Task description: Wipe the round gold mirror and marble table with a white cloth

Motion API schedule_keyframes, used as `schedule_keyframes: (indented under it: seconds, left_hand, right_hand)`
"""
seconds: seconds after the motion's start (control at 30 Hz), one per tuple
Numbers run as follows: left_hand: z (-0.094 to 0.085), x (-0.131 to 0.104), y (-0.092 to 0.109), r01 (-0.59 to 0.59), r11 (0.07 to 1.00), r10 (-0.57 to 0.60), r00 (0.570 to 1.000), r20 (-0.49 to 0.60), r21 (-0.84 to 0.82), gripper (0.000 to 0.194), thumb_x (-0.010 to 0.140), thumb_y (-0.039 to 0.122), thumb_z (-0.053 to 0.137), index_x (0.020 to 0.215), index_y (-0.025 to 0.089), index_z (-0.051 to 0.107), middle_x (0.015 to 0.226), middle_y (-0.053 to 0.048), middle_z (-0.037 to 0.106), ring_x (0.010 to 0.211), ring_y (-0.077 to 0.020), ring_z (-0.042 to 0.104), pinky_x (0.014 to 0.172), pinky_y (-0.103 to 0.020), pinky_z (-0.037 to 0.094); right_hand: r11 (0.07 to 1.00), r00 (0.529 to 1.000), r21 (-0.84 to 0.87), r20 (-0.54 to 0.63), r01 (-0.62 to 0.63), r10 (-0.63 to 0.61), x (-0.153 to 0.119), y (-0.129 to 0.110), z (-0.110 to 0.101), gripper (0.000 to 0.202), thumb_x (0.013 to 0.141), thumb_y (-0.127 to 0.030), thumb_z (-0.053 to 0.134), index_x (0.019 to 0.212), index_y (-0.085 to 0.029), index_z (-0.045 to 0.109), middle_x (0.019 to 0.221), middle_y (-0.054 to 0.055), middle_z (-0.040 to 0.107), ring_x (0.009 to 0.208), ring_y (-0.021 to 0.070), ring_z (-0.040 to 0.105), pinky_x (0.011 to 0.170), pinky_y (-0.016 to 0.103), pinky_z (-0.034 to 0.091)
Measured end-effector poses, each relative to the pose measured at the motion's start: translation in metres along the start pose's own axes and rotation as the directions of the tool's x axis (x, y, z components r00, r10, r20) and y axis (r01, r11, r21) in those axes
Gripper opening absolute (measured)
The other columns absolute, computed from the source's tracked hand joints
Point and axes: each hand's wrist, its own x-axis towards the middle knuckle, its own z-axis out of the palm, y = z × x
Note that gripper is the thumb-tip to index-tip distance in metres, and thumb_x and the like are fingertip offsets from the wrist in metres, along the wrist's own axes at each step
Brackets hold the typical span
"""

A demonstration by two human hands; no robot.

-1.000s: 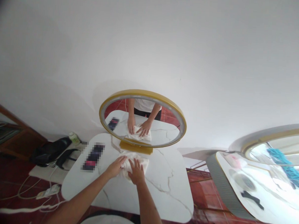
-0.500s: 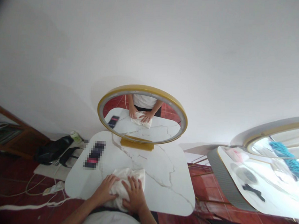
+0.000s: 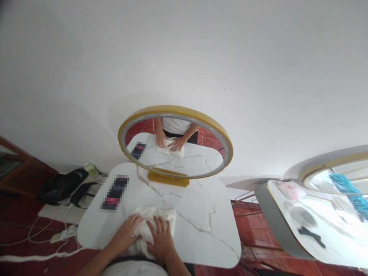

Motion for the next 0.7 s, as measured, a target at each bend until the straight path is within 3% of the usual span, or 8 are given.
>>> schedule_keyframes:
  seconds: [0.17, 0.33, 0.53, 0.7]
  left_hand:
    - [-0.010, 0.028, -0.008, 0.094, 0.994, -0.086, 0.986, -0.145, 0.048, 0.059, 0.075, 0.014, 0.045, 0.133, 0.022, 0.043, 0.140, -0.005, 0.043, 0.133, -0.0195, 0.033, 0.111, -0.035, 0.024]
    - [-0.029, 0.064, -0.015, 0.173, 0.983, -0.156, 0.967, -0.202, 0.068, 0.065, 0.071, 0.003, 0.039, 0.134, 0.018, 0.041, 0.143, -0.006, 0.040, 0.134, -0.0172, 0.031, 0.111, -0.034, 0.025]
    - [-0.049, 0.092, -0.021, 0.186, 0.980, -0.167, 0.961, -0.222, 0.069, 0.064, 0.073, 0.001, 0.036, 0.135, 0.016, 0.040, 0.143, -0.008, 0.040, 0.135, -0.0163, 0.031, 0.111, -0.031, 0.024]
    - [-0.050, 0.093, -0.021, 0.184, 0.981, -0.165, 0.959, -0.233, 0.063, 0.061, 0.075, 0.004, 0.037, 0.134, 0.016, 0.041, 0.142, -0.008, 0.041, 0.134, -0.0174, 0.032, 0.111, -0.032, 0.026]
  right_hand:
    - [0.998, 0.995, 0.022, -0.083, -0.057, 0.058, 0.035, -0.009, -0.022, 0.071, 0.088, -0.055, 0.041, 0.146, -0.038, 0.003, 0.155, 0.001, 0.006, 0.141, 0.0313, 0.013, 0.110, 0.057, 0.014]
    - [0.989, 0.986, -0.022, -0.077, -0.147, 0.145, 0.080, -0.015, -0.047, 0.073, 0.087, -0.059, 0.041, 0.145, -0.040, 0.003, 0.155, -0.002, 0.007, 0.141, 0.0284, 0.012, 0.110, 0.053, 0.018]
    - [0.966, 0.967, -0.069, -0.054, -0.251, 0.247, 0.121, -0.015, -0.050, 0.074, 0.086, -0.051, 0.047, 0.146, -0.037, 0.007, 0.155, 0.001, 0.009, 0.141, 0.0296, 0.013, 0.107, 0.055, 0.020]
    - [0.961, 0.964, -0.081, -0.049, -0.265, 0.261, 0.124, -0.015, -0.050, 0.073, 0.086, -0.051, 0.047, 0.146, -0.038, 0.008, 0.155, 0.000, 0.010, 0.141, 0.0295, 0.014, 0.107, 0.055, 0.019]
